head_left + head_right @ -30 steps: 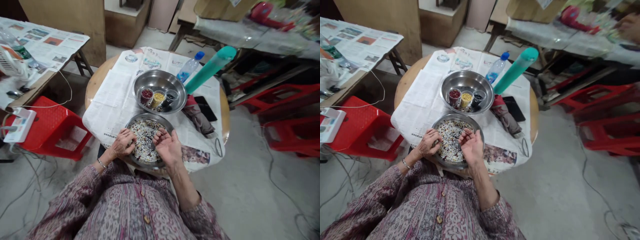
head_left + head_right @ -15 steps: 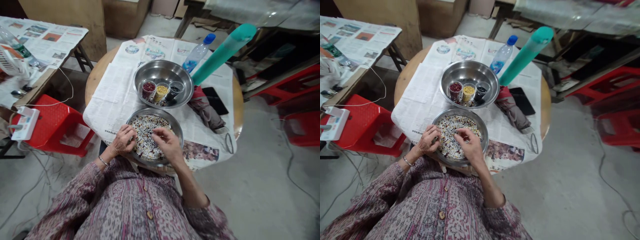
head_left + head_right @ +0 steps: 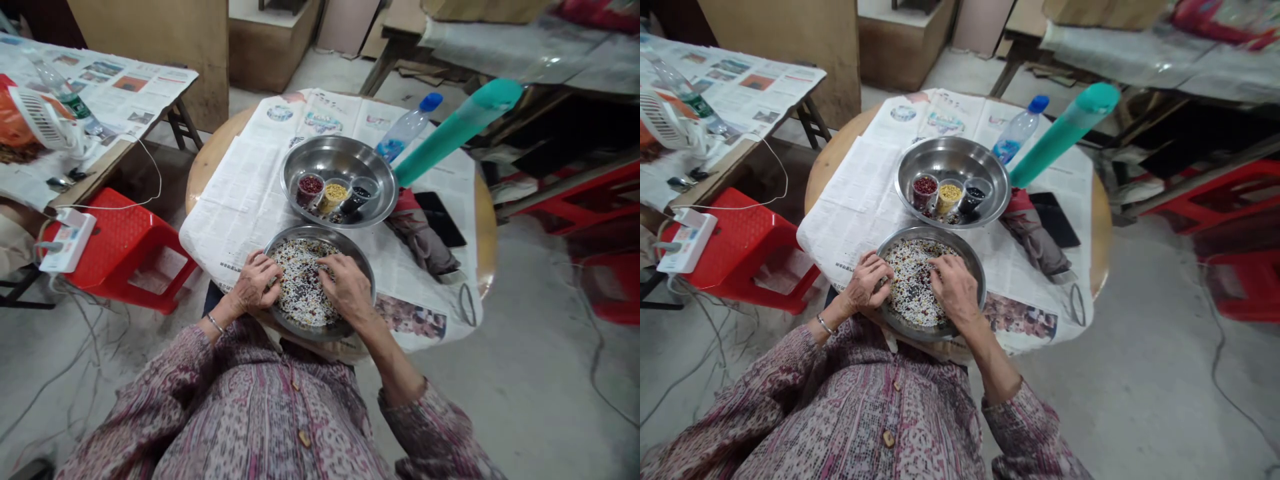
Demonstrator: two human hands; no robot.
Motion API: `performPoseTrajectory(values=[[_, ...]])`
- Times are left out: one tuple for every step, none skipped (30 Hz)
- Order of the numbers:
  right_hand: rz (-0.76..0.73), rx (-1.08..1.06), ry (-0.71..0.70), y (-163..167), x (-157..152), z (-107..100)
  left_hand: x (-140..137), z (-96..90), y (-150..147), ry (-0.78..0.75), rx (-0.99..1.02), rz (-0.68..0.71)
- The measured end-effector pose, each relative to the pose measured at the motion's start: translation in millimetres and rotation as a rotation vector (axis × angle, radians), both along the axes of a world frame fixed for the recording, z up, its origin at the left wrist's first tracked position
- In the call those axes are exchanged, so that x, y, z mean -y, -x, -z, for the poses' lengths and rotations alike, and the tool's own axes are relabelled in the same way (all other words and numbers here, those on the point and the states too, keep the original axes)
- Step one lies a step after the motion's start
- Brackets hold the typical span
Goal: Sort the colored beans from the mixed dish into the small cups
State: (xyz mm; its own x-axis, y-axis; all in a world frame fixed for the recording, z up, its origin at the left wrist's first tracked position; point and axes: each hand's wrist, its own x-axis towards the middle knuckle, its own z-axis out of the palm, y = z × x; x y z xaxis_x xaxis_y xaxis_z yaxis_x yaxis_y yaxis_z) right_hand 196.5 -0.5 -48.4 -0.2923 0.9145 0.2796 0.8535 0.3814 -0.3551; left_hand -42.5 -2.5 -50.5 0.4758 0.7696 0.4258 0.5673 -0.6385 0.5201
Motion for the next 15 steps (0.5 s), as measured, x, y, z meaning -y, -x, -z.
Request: performPoseTrajectory(values=[[0.084, 0.011, -0.008, -2.7, -1.4, 0.2, 0.0, 0.3, 0.2, 0.004, -0.006, -0.001], [0.148, 0.027, -0.007, -3.5, -1.9, 0.7, 0.0, 0.6, 0.3, 0.007, -0.014, 0.0], [0.183, 0.036, 0.003, -2.3, -1.8, 1.4, 0.1, 0.8, 0.4, 0.007, -0.022, 0.002], [0.185, 0.028, 0.02, 0.7, -1.5, 2.5, 0.1, 0.8, 0.4, 0.007, -0.03, 0.0], [0.157, -0.005, 0.043, 5.2, -1.1, 3.8, 0.3, 0.7, 0.3, 0.007, -0.036, -0.003], [0.109, -0.058, 0.073, 10.9, -1.0, 5.2, 0.4, 0.4, 0.1, 0.005, -0.036, -0.008], [0.053, -0.124, 0.112, 17.3, -1.1, 6.4, 0.6, 0.2, 0.0, 0.003, -0.031, -0.014], [-0.001, -0.196, 0.16, 24.2, -1.2, 7.1, 0.9, 0.1, -0.3, -0.002, -0.019, -0.02], [-0.048, -0.263, 0.209, 31.3, -1.2, 7.3, 1.2, 0.2, -0.4, -0.008, -0.003, -0.025], [-0.09, -0.319, 0.253, 38.3, -0.9, 6.7, 1.6, 0.7, -0.6, -0.017, 0.012, -0.028], [-0.131, -0.354, 0.282, 44.9, -0.2, 5.4, 1.9, 1.5, -0.7, -0.031, 0.027, -0.031], [-0.179, -0.363, 0.291, 51.0, 1.0, 3.7, 2.3, 2.7, -0.7, -0.046, 0.038, -0.036], [-0.231, -0.344, 0.277, 56.3, 2.5, 1.5, 2.5, 4.0, -0.7, -0.063, 0.048, -0.042], [-0.284, -0.297, 0.244, 60.6, 4.0, -0.7, 2.7, 5.5, -0.6, -0.079, 0.058, -0.049], [-0.333, -0.229, 0.199, 63.9, 5.2, -2.8, 2.8, 6.9, -0.5, -0.087, 0.067, -0.057]])
